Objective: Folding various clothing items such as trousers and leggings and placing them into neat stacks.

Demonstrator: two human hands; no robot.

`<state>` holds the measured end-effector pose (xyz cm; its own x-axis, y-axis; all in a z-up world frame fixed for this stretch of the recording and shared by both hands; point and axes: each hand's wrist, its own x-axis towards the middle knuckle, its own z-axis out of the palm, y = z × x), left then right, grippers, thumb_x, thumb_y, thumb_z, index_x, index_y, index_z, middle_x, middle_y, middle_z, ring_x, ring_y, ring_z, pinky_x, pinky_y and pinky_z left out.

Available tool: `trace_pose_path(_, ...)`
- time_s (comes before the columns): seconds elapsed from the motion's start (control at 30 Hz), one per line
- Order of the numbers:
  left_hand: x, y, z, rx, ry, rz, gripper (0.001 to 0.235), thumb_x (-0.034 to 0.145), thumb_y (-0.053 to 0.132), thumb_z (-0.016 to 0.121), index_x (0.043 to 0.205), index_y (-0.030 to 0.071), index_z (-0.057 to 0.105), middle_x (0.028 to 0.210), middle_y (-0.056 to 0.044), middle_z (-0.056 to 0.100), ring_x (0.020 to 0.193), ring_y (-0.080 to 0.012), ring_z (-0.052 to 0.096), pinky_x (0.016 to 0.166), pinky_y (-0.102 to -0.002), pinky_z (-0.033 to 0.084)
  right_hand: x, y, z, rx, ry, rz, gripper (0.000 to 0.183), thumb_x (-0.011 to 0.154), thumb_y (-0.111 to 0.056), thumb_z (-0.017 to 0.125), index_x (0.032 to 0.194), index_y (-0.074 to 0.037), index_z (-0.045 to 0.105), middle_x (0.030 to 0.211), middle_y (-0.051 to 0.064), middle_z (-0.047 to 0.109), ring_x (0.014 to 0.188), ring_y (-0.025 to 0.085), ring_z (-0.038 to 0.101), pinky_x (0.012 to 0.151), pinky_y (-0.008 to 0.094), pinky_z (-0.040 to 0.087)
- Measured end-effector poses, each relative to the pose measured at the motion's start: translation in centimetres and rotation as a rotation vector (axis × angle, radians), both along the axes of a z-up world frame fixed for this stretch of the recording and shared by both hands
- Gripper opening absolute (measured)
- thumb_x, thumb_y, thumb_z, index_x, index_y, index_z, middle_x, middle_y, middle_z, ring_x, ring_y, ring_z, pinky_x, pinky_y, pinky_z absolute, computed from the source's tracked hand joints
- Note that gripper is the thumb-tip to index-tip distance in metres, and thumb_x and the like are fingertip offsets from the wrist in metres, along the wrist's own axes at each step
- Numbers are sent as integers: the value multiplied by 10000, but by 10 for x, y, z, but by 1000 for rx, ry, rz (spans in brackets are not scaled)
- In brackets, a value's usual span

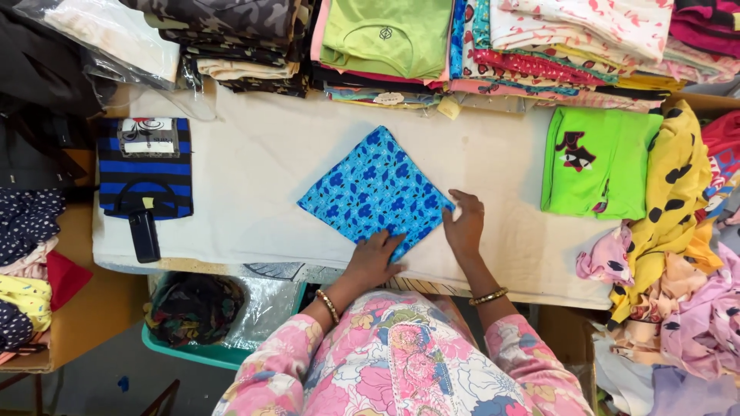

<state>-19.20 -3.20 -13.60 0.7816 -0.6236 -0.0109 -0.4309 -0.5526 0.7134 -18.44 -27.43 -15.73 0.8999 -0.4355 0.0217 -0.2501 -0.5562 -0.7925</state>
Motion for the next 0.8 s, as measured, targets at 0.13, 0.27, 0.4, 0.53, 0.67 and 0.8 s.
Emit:
trace_pose_path(0.13,21,5,-5,39,67,71,383,890,289,692,1229,111,679,1077,-165,625,1050,-366,592,883,-476,457,0,23,21,-193,-98,181,352,837,-34,748,1179,-99,699,1215,133,662,1187,349,565,1050,462,439)
trace_pose_path(0.27,86,-15,-14,-78,-125,175,269,1031,201,561,1252,113,685,1174,-141,637,1141,-344,589,1016,-472,453,7,64,6,-267,-95,306,353,854,-112,745,1202,-126,689,1321,128,629,1306,338,533,1109,497,406)
trace_pose_path(0.4,137,-31,-35,111,-310,11,464,1018,319,573,1463,192,546,1558,-72,455,1504,-315,328,1223,-611,199,2,74,-19,-574,127,459,528,885,-406,694,1346,-166,603,1563,94,450,1502,298,329,1167,657,191)
trace_pose_path(0.53,162,-22,-49,313,-327,-50,665,987,475,559,1604,317,365,1711,25,215,1590,-281,126,1227,-689,94,-8,62,-36,-595,157,421,653,958,-528,582,1545,-262,483,1674,56,296,1554,312,214,1204,642,116)
trace_pose_path(0.67,165,-25,-55,351,-331,-59,653,995,505,541,1598,350,344,1707,31,208,1583,-297,123,1212,-695,97,-9,58,-42,-568,108,387,626,988,-511,573,1554,-262,475,1689,71,294,1571,325,209,1224,638,110)
trace_pose_path(0.8,169,-24,-50,365,-351,-55,654,1005,524,530,1608,345,353,1714,22,216,1587,-314,125,1207,-708,119,-6,61,-43,-565,101,385,605,981,-494,578,1535,-268,490,1680,70,304,1567,329,210,1223,643,106)
